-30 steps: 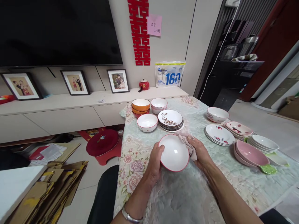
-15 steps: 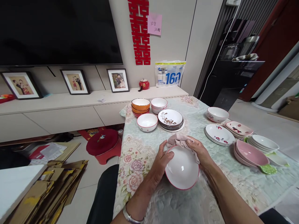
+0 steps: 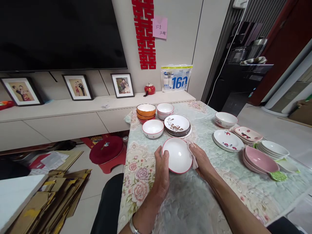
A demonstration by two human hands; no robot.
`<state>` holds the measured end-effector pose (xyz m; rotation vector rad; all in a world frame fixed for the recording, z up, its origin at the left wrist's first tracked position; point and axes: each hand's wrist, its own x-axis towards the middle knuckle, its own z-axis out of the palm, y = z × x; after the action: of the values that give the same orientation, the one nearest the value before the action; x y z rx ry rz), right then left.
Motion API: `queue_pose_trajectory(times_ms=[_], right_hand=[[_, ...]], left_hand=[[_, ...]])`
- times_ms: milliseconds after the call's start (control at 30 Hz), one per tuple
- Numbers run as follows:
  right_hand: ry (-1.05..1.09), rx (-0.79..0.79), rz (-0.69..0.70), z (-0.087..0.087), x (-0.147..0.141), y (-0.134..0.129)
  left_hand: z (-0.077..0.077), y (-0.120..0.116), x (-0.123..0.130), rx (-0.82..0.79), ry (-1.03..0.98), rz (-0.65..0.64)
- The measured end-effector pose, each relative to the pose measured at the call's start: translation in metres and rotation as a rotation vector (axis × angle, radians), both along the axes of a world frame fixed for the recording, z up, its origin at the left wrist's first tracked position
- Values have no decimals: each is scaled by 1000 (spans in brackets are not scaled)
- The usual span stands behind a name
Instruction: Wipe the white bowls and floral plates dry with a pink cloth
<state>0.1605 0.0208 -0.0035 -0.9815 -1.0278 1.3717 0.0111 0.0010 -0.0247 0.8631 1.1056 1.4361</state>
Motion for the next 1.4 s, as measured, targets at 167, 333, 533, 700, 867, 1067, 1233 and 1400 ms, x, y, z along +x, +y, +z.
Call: queue_pose_trajectory(times_ms=[167, 333, 533, 700, 867, 1067, 1233, 1400], right_hand=[[-215, -18, -157, -13, 14, 5], [-718, 350, -310, -13, 23, 4], [-952, 841, -225, 6, 17, -9], [-782, 697, -275, 3, 8, -6], [-318, 199, -214, -6, -2, -1], [142, -114, -118, 0, -17, -6], [42, -99, -170, -4, -12, -4], [-512, 255, -384, -9, 7, 0]], left_hand=[[7, -3, 4, 42, -50, -226], [16, -5, 0, -44, -190, -401], [18, -4, -8, -28, -103, -367], [11, -3, -8, 65, -62, -190], [9, -5, -1, 59, -211, -116], [15, -7, 7, 49, -309, -54], [13, -5, 9, 37, -320, -102], [11, -4, 5, 62, -202, -236]])
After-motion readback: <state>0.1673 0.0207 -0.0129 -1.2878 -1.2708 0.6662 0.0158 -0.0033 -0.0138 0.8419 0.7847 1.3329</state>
